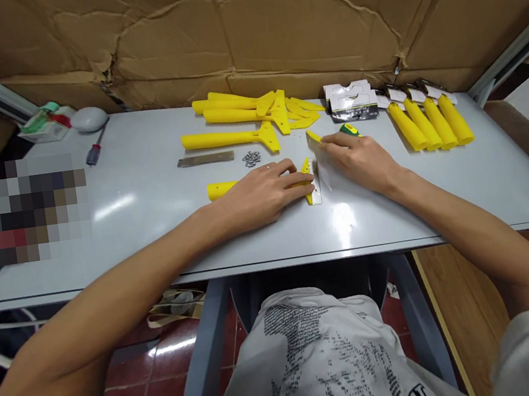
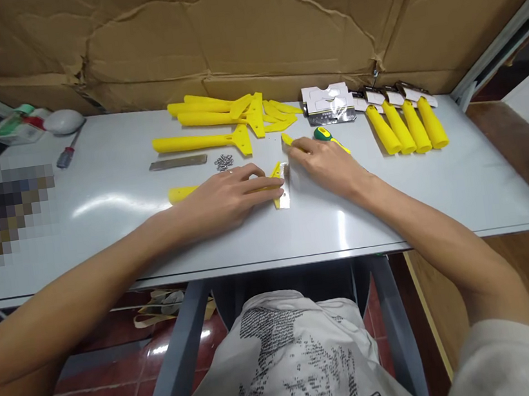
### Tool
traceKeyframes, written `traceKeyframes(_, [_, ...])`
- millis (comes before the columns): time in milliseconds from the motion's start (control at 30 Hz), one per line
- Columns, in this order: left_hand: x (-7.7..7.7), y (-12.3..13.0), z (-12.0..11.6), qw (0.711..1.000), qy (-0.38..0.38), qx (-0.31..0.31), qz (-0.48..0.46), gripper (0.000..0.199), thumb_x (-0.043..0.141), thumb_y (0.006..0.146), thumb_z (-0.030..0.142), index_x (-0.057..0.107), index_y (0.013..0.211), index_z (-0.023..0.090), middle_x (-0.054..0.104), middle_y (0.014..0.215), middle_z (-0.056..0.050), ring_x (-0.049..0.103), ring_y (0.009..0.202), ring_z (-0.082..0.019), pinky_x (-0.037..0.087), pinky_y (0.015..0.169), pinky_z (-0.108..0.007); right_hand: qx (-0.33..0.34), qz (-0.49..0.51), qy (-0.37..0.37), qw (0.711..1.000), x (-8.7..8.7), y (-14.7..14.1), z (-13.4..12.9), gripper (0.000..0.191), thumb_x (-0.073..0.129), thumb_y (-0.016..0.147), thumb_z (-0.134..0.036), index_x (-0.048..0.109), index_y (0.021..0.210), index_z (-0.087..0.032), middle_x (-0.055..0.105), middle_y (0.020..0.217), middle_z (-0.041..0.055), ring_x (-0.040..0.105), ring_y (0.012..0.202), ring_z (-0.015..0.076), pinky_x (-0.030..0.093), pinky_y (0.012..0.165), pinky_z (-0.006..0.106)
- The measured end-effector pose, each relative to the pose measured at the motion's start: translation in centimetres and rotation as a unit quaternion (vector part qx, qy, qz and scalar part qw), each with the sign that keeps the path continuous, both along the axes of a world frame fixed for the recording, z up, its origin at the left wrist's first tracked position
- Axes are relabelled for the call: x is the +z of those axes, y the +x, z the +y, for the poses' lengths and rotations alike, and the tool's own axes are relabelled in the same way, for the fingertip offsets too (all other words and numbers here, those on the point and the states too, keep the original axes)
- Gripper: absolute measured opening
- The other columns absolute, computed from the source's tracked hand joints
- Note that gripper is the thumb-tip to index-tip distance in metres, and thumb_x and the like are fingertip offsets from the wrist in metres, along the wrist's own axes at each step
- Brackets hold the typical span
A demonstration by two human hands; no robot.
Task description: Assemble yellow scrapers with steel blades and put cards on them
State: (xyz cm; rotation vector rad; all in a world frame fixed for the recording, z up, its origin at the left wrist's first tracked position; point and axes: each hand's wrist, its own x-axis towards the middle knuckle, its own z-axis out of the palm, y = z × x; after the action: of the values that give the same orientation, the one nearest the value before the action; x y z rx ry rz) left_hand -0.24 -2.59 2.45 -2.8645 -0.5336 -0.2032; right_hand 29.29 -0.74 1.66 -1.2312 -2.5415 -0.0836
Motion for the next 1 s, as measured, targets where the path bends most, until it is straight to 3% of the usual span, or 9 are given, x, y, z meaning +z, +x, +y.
traceKeyframes(100, [0.0, 0.0, 0.0, 1.0, -0.006, 0.002, -0.002, 0.056, 0.057, 0.105, -0.004, 0.077, 0.151, 0.02, 0.078, 0.16, -0.005, 0.068, 0.135, -0.029, 0.064, 0.104, -0.038, -0.045, 0.113, 0.053, 0.991, 0.4, 0.5, 0.4, 0.05, 0.041, 0.108, -0.01, 0.088, 0.122, -0.019, 0.083, 0.127, 0.017, 0.08, 0.108, 0.0308, 0.062, 0.094, 0.047])
traceKeyframes(167, [0.0, 0.0, 0.0, 1.0, -0.008, 0.002, -0.004, 0.057, 0.056, 0.104, -0.005, 0.077, 0.151, 0.021, 0.078, 0.16, -0.005, 0.068, 0.136, -0.029, 0.063, 0.103, -0.038, -0.045, 0.17, 0.044, 0.983, 0.7, 0.8, 0.6, 0.047, 0.045, 0.106, -0.011, 0.089, 0.118, -0.022, 0.083, 0.121, 0.0145, 0.078, 0.102, 0.029, 0.062, 0.094, 0.047])
traceKeyframes(267, [-0.1, -0.1, 0.1, 1.0, -0.005, -0.002, -0.007, 0.057, 0.056, 0.104, -0.005, 0.077, 0.15, 0.02, 0.078, 0.16, -0.005, 0.068, 0.136, -0.029, 0.063, 0.103, -0.038, -0.028, 0.143, -0.018, 0.989, 1.2, 1.2, 0.4, 0.039, 0.058, 0.108, -0.025, 0.087, 0.133, -0.019, 0.084, 0.116, 0.0148, 0.076, 0.099, 0.0302, 0.059, 0.093, 0.047])
traceKeyframes(400, [-0.1, -0.2, 0.1, 1.0, 0.002, -0.009, -0.012, 0.053, 0.058, 0.104, -0.005, 0.078, 0.148, 0.018, 0.079, 0.158, -0.004, 0.068, 0.133, -0.029, 0.063, 0.102, -0.038, -0.024, 0.04, -0.102, 0.994, 1.6, 1.1, -0.2, 0.059, 0.081, 0.1, -0.045, 0.08, 0.153, -0.019, 0.085, 0.114, 0.0127, 0.075, 0.101, 0.0315, 0.051, 0.083, 0.042])
traceKeyframes(500, [0.0, -0.2, 0.1, 1.0, 0.004, -0.01, -0.008, 0.053, 0.059, 0.104, -0.004, 0.078, 0.148, 0.019, 0.079, 0.158, -0.005, 0.068, 0.133, -0.029, 0.063, 0.101, -0.038, -0.033, 0.051, -0.13, 0.99, 1.7, 0.9, -0.5, 0.058, 0.083, 0.093, -0.031, 0.082, 0.15, -0.019, 0.087, 0.11, 0.0106, 0.075, 0.09, 0.0283, 0.053, 0.084, 0.042])
traceKeyframes(667, [-0.2, -0.2, 0.1, 1.0, 0.007, -0.011, -0.015, 0.054, 0.058, 0.104, -0.006, 0.077, 0.149, 0.017, 0.079, 0.157, -0.007, 0.068, 0.133, -0.03, 0.064, 0.099, -0.039, -0.067, 0.154, -0.107, 0.98, 2.3, 1.2, -0.6, 0.052, 0.075, 0.089, -0.015, 0.086, 0.139, -0.022, 0.084, 0.095, 0.0073, 0.074, 0.081, 0.026, 0.06, 0.088, 0.046])
traceKeyframes(767, [-0.6, -0.2, 0.3, 1.0, 0.016, -0.018, -0.019, 0.053, 0.059, 0.104, -0.006, 0.076, 0.149, 0.016, 0.078, 0.159, -0.008, 0.067, 0.132, -0.032, 0.065, 0.101, -0.04, -0.058, 0.274, -0.14, 0.95, 2.9, 1.5, -0.7, 0.047, 0.077, 0.089, -0.018, 0.085, 0.135, -0.024, 0.079, 0.104, 0.0075, 0.074, 0.09, 0.0247, 0.063, 0.085, 0.043])
traceKeyframes(900, [-1.2, -0.2, 0.5, 0.999, 0.038, -0.023, -0.028, 0.051, 0.059, 0.108, -0.003, 0.073, 0.154, 0.015, 0.076, 0.161, -0.01, 0.066, 0.131, -0.032, 0.066, 0.105, -0.043, -0.042, 0.437, -0.245, 0.864, 3.5, 1.7, -0.9, 0.047, 0.092, 0.084, -0.032, 0.08, 0.13, -0.029, 0.076, 0.104, 0.0042, 0.073, 0.09, 0.0235, 0.069, 0.082, 0.043])
traceKeyframes(1000, [-1.3, -0.1, 0.6, 0.997, 0.057, -0.028, -0.052, 0.053, 0.056, 0.109, -0.003, 0.071, 0.157, 0.015, 0.075, 0.161, -0.012, 0.066, 0.131, -0.033, 0.067, 0.106, -0.045, -0.035, 0.484, -0.289, 0.825, 3.7, 1.6, -1.0, 0.039, 0.102, 0.08, -0.046, 0.076, 0.104, -0.028, 0.078, 0.103, 0.0048, 0.075, 0.089, 0.0242, 0.072, 0.081, 0.046])
